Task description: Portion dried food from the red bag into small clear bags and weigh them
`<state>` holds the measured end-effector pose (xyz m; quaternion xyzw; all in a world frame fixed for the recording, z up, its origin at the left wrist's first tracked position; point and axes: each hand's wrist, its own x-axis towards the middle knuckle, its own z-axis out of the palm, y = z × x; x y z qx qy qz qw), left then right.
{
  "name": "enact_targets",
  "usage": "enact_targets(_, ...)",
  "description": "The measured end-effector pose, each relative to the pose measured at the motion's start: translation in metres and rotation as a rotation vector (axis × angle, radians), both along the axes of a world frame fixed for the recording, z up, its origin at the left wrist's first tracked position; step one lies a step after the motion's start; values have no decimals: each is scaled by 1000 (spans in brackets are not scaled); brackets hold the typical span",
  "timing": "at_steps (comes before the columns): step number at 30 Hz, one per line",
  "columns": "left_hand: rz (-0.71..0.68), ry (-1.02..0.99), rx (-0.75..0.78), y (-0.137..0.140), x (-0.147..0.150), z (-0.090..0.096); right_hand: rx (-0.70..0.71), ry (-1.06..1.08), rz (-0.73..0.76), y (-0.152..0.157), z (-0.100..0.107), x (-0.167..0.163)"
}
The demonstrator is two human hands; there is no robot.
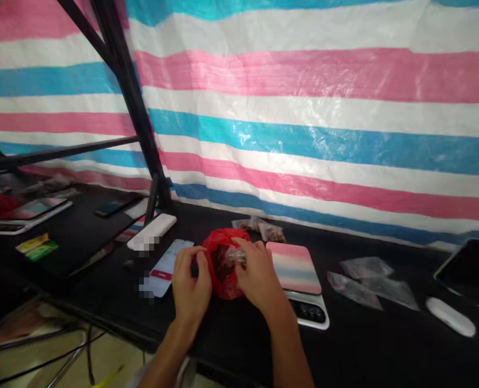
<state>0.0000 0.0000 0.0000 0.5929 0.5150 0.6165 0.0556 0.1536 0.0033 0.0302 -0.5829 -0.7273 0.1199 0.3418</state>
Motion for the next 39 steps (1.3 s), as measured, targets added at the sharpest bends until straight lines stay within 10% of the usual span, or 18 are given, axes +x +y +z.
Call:
enact_targets(13, -21, 14, 28, -1, 11, 2, -143, -30, -377, -19, -6, 98)
enact_targets(27, -222, 503, -105, -13, 38, 6, 415, 162, -504, -12, 5, 106)
enact_targets(39, 16, 385, -154, -2, 46, -1, 420, 142, -515, -20, 5, 122)
